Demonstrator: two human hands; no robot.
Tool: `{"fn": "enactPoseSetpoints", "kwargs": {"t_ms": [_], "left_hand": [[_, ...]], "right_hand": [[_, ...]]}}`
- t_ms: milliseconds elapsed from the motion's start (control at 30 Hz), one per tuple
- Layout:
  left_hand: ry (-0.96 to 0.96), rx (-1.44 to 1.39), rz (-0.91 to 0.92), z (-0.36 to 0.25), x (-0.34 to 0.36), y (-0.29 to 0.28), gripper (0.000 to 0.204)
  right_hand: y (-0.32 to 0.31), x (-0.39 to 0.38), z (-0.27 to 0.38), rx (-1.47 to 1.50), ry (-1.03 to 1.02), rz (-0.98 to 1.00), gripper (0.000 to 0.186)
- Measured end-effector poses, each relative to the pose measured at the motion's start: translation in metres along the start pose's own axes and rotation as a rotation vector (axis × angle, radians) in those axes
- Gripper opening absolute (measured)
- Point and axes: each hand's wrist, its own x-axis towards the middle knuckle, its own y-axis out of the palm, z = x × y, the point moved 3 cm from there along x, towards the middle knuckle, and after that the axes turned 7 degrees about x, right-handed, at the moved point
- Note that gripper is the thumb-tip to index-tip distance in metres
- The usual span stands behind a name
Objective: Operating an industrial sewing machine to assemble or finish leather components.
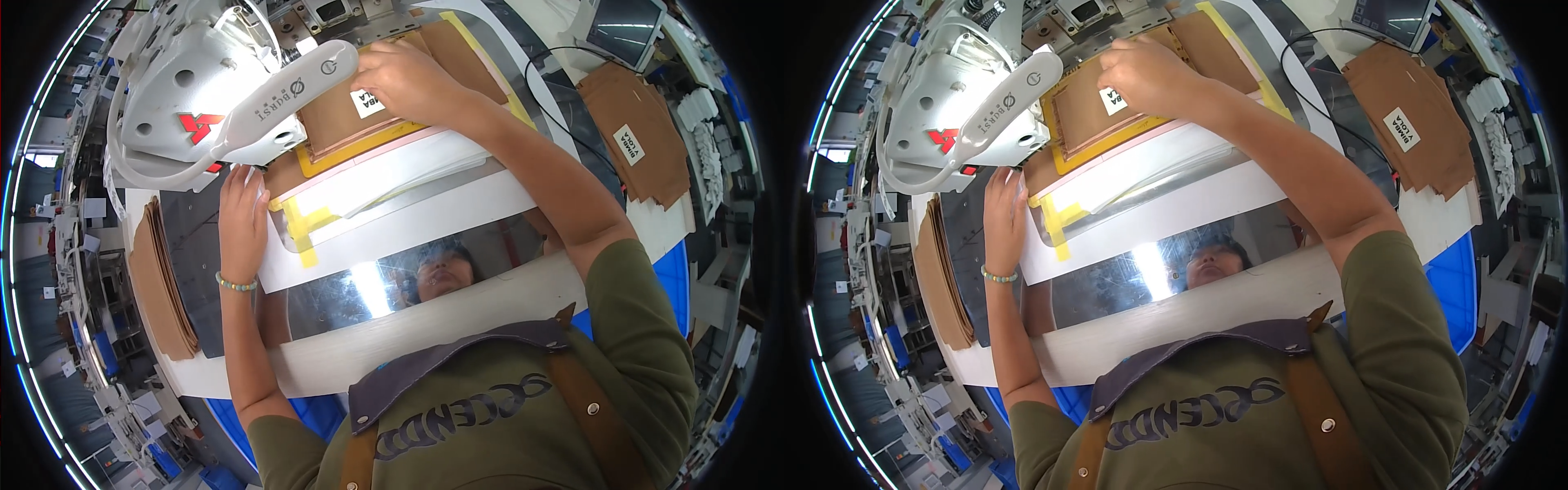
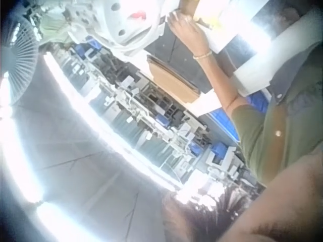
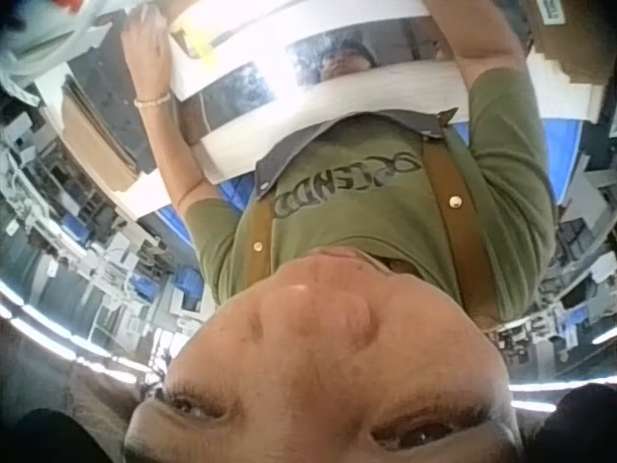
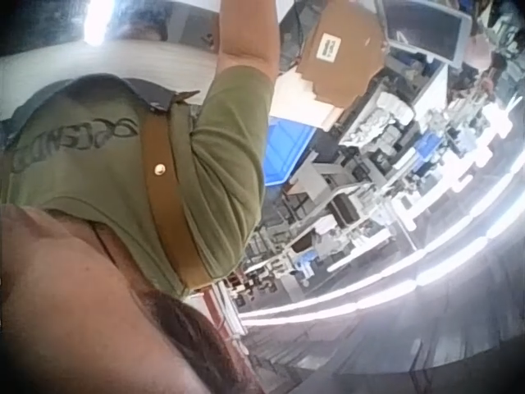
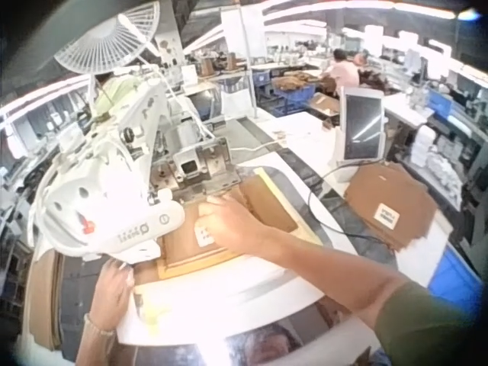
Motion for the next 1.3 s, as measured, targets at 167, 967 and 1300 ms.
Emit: {"fn": "enactPoseSetpoints", "kwargs": {"t_ms": [167, 967, 1300], "left_hand": [[0.051, -0.013, 0.162, 0.012, 0.036, 0.027, 0.035], [0.284, -0.039, 0.201, 0.015, 0.106, 0.054, 0.044], [0.106, -0.145, 0.254, 0.082, 0.094, 0.108, 0.034]], "right_hand": [[0.009, -0.003, -0.006, 0.029, 0.046, 0.014, 0.023], [0.031, -0.008, 0.025, 0.208, -0.052, 0.174, 0.036], [0.029, -0.006, 0.038, 0.158, -0.020, 0.454, 0.057]]}}
